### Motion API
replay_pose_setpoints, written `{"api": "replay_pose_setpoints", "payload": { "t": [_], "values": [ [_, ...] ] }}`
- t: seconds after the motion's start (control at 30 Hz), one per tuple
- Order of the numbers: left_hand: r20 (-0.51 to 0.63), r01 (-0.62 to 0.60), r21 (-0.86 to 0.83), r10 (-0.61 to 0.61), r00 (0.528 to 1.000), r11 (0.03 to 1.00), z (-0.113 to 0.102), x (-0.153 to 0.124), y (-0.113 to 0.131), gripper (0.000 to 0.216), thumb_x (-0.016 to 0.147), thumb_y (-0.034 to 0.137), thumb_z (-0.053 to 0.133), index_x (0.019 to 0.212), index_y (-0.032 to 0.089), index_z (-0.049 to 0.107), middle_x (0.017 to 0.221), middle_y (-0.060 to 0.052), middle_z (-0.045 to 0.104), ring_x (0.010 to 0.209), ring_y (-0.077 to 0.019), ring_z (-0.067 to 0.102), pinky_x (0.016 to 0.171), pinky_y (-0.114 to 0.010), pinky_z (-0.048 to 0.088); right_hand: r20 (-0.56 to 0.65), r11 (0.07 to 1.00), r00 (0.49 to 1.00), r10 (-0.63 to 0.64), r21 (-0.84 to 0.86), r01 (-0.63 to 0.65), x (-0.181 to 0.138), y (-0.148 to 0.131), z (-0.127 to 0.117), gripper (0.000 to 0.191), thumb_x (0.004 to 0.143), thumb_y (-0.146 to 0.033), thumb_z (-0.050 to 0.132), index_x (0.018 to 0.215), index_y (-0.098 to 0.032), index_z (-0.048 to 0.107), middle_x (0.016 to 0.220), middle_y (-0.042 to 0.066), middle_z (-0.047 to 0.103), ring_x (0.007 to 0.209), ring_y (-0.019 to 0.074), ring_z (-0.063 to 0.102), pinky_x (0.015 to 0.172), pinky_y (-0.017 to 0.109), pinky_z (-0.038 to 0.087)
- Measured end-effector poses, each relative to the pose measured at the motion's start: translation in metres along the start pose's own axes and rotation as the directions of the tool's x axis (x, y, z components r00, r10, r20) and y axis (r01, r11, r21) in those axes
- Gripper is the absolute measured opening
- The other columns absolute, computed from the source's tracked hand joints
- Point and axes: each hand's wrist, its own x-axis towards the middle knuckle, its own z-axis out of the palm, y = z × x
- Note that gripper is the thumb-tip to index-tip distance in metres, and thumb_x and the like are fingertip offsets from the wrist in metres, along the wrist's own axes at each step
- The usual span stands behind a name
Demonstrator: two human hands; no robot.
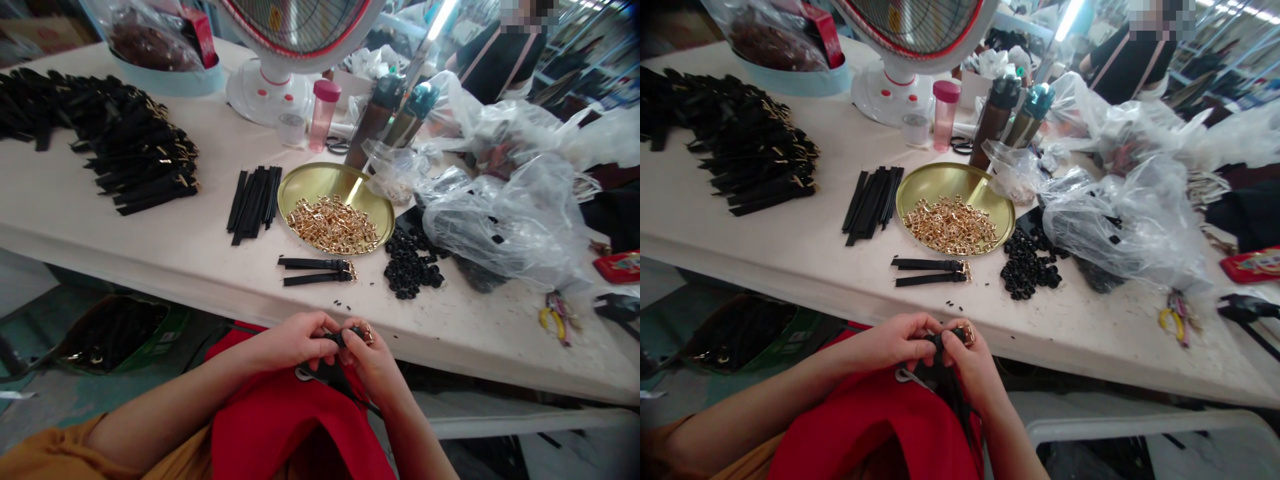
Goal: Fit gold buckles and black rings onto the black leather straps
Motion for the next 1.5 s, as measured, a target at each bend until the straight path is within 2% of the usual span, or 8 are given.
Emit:
{"api": "replay_pose_setpoints", "payload": {
  "t": [0.37, 0.57, 0.73, 0.87, 1.07, 1.2, 1.4, 1.5],
  "values": [
    [0.036, 0.134, -0.125, -0.13, 0.991, 0.983, 0.0, -0.003, -0.002, 0.02, 0.079, 0.027, 0.046, 0.091, 0.012, 0.049, 0.075, -0.004, 0.063, 0.062, -0.0094, 0.059, 0.056, -0.021, 0.043, -0.118, 0.906, 0.971, -0.206, -0.397, 0.145, -0.006, 0.0, 0.003, 0.014, 0.072, -0.031, 0.057, 0.076, -0.02, 0.05, 0.05, -0.007, 0.044, 0.045, 0.0085, 0.039, 0.045, 0.021, 0.031],
    [-0.002, 0.188, -0.2, -0.192, 0.981, 0.962, 0.006, 0.002, -0.007, 0.018, 0.075, 0.024, 0.05, 0.087, 0.012, 0.05, 0.071, -0.003, 0.063, 0.059, -0.0092, 0.059, 0.056, -0.02, 0.044, 0.062, 0.655, 0.939, -0.338, -0.701, 0.282, -0.008, 0.001, -0.006, 0.005, 0.073, -0.025, 0.054, 0.075, -0.02, 0.052, 0.057, -0.004, 0.05, 0.05, 0.0104, 0.044, 0.049, 0.022, 0.033],
    [0.005, 0.161, -0.062, -0.161, 0.987, 0.985, 0.009, 0.0, -0.006, 0.017, 0.072, 0.022, 0.049, 0.086, 0.013, 0.053, 0.073, -0.003, 0.064, 0.063, -0.0116, 0.061, 0.057, -0.021, 0.046, 0.261, 0.487, 0.928, -0.267, -0.794, 0.363, -0.013, -0.01, -0.013, 0.004, 0.077, -0.021, 0.046, 0.075, -0.02, 0.05, 0.062, -0.003, 0.053, 0.055, 0.0105, 0.047, 0.052, 0.021, 0.034],
    [0.016, 0.101, 0.121, -0.103, 0.995, 0.988, 0.009, -0.002, 0.001, 0.017, 0.073, 0.022, 0.045, 0.085, 0.014, 0.054, 0.076, -0.004, 0.065, 0.065, -0.0134, 0.061, 0.054, -0.02, 0.044, 0.305, 0.51, 0.933, -0.19, -0.782, 0.359, -0.014, -0.012, -0.016, 0.007, 0.079, -0.022, 0.044, 0.073, -0.02, 0.047, 0.06, -0.004, 0.051, 0.053, 0.0093, 0.045, 0.049, 0.019, 0.034],
    [-0.022, 0.003, 0.447, 0.007, 1.0, 0.894, 0.011, 0.003, 0.015, 0.021, 0.073, 0.02, 0.044, 0.09, 0.016, 0.056, 0.078, -0.003, 0.066, 0.073, -0.0157, 0.059, 0.063, -0.022, 0.042, 0.031, 0.473, 0.915, -0.403, -0.849, 0.237, -0.01, 0.003, -0.013, 0.016, 0.082, -0.033, 0.041, 0.078, -0.019, 0.048, 0.061, -0.001, 0.053, 0.053, 0.0125, 0.049, 0.051, 0.023, 0.037],
    [-0.189, 0.024, 0.547, 0.095, 0.977, 0.837, 0.018, 0.013, 0.005, 0.022, 0.071, 0.027, 0.048, 0.089, 0.016, 0.055, 0.087, -0.005, 0.064, 0.08, -0.0193, 0.057, 0.068, -0.026, 0.041, -0.049, 0.51, 0.89, -0.454, -0.833, 0.215, -0.005, 0.006, -0.008, 0.018, 0.082, -0.035, 0.041, 0.078, -0.019, 0.049, 0.065, 0.001, 0.055, 0.058, 0.0146, 0.051, 0.055, 0.026, 0.039],
    [-0.239, 0.038, 0.558, 0.117, 0.964, 0.829, 0.02, 0.017, -0.001, 0.016, 0.07, 0.027, 0.047, 0.08, 0.017, 0.054, 0.077, -0.003, 0.062, 0.07, -0.0174, 0.056, 0.058, -0.024, 0.039, 0.022, 0.748, 0.969, -0.247, -0.632, 0.205, -0.004, -0.002, -0.014, 0.019, 0.077, -0.035, 0.049, 0.085, -0.018, 0.052, 0.075, 0.003, 0.058, 0.068, 0.016, 0.054, 0.061, 0.027, 0.043],
    [-0.198, 0.026, 0.499, 0.085, 0.977, 0.866, 0.016, 0.014, 0.001, 0.017, 0.07, 0.027, 0.048, 0.081, 0.017, 0.054, 0.075, -0.002, 0.062, 0.068, -0.0162, 0.056, 0.057, -0.022, 0.04, 0.054, 0.776, 0.982, -0.184, -0.605, 0.178, -0.006, -0.003, -0.017, 0.019, 0.076, -0.034, 0.052, 0.086, -0.018, 0.052, 0.075, 0.003, 0.058, 0.067, 0.0161, 0.054, 0.06, 0.026, 0.042]
  ]
}}
